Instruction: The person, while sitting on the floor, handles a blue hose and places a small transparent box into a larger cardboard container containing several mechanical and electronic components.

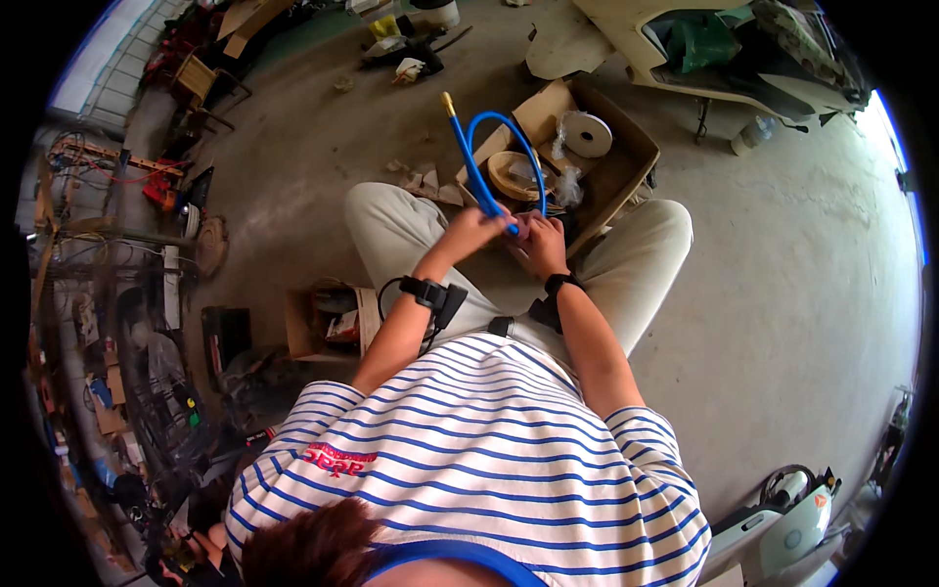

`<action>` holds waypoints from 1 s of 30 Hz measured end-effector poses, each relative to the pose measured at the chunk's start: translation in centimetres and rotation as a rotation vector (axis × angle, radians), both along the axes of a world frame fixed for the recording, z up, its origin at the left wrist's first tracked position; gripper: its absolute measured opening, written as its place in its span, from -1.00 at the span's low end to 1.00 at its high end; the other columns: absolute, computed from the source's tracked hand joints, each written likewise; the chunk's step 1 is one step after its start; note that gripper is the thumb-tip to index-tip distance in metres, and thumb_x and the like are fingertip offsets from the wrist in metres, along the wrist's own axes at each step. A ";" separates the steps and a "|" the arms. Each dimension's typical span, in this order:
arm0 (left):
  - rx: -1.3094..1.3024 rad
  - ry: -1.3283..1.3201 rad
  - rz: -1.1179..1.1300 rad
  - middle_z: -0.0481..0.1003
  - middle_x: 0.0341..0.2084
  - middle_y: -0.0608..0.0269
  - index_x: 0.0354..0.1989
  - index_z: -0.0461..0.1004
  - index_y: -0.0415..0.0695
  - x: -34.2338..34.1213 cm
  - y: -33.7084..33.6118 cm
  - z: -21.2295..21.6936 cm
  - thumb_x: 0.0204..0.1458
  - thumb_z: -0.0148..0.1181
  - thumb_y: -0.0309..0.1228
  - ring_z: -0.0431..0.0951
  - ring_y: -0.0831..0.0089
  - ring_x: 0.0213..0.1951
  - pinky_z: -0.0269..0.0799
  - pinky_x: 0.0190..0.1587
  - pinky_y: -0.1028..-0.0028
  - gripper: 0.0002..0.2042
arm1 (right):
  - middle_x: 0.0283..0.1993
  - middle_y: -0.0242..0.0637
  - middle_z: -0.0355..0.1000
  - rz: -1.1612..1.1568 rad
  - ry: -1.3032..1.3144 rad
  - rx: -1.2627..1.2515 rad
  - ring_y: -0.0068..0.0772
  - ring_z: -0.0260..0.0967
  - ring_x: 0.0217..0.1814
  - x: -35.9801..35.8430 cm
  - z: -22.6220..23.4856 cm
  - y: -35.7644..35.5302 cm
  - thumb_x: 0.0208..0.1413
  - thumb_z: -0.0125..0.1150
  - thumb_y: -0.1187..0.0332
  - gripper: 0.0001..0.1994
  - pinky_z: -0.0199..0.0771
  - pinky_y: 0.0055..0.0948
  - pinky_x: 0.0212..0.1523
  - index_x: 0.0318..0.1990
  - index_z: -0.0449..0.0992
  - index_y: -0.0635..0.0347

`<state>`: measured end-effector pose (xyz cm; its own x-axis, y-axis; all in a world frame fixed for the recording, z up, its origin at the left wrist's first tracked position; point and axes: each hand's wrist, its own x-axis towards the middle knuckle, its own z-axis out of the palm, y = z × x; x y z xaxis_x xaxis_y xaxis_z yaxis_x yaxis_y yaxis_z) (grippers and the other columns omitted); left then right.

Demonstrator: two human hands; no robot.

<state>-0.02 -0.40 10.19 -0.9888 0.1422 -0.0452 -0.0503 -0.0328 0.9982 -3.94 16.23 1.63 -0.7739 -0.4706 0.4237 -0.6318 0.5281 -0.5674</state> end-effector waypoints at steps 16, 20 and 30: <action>-0.279 -0.449 0.006 0.33 0.00 0.17 0.08 0.25 -0.31 0.7 -1.0 -12.0 0.09 -0.14 0.08 0.33 0.48 -0.04 0.22 0.03 0.46 -0.36 | -0.47 -0.09 0.44 -0.165 -0.718 -0.103 -0.28 0.41 -0.39 -0.4 -5.1 -0.5 0.02 0.13 0.00 -0.56 0.35 -0.36 -0.30 -0.31 0.46 0.31; -0.005 -0.435 -0.013 0.43 -0.18 0.28 -0.07 0.40 -0.24 1.1 -0.4 -8.1 0.08 -0.12 0.09 0.37 0.57 -0.18 0.27 -0.11 0.58 -0.43 | -0.47 -0.11 0.40 0.168 -0.908 -0.178 -0.41 0.32 -0.40 0.4 -4.5 -0.5 0.00 0.16 0.02 -0.58 0.32 -0.39 -0.32 -0.34 0.44 0.31; 0.161 -0.454 0.132 0.49 -0.38 0.38 -0.21 0.48 -0.13 1.3 -0.5 -9.1 0.07 0.00 -0.05 0.42 0.64 -0.35 0.31 -0.26 0.62 -0.62 | -0.41 -0.05 0.44 0.401 -0.642 0.004 -0.03 0.39 -0.36 0.6 0.0 -1.2 0.02 0.12 0.15 -0.68 0.33 -0.26 -0.33 -0.23 0.41 0.24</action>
<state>1.31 -0.90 1.10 -0.8843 0.0576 -0.4634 -0.4640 -0.2202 0.8580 -3.34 15.07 1.66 -0.6374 -0.7686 -0.0546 -0.3219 0.3301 -0.8873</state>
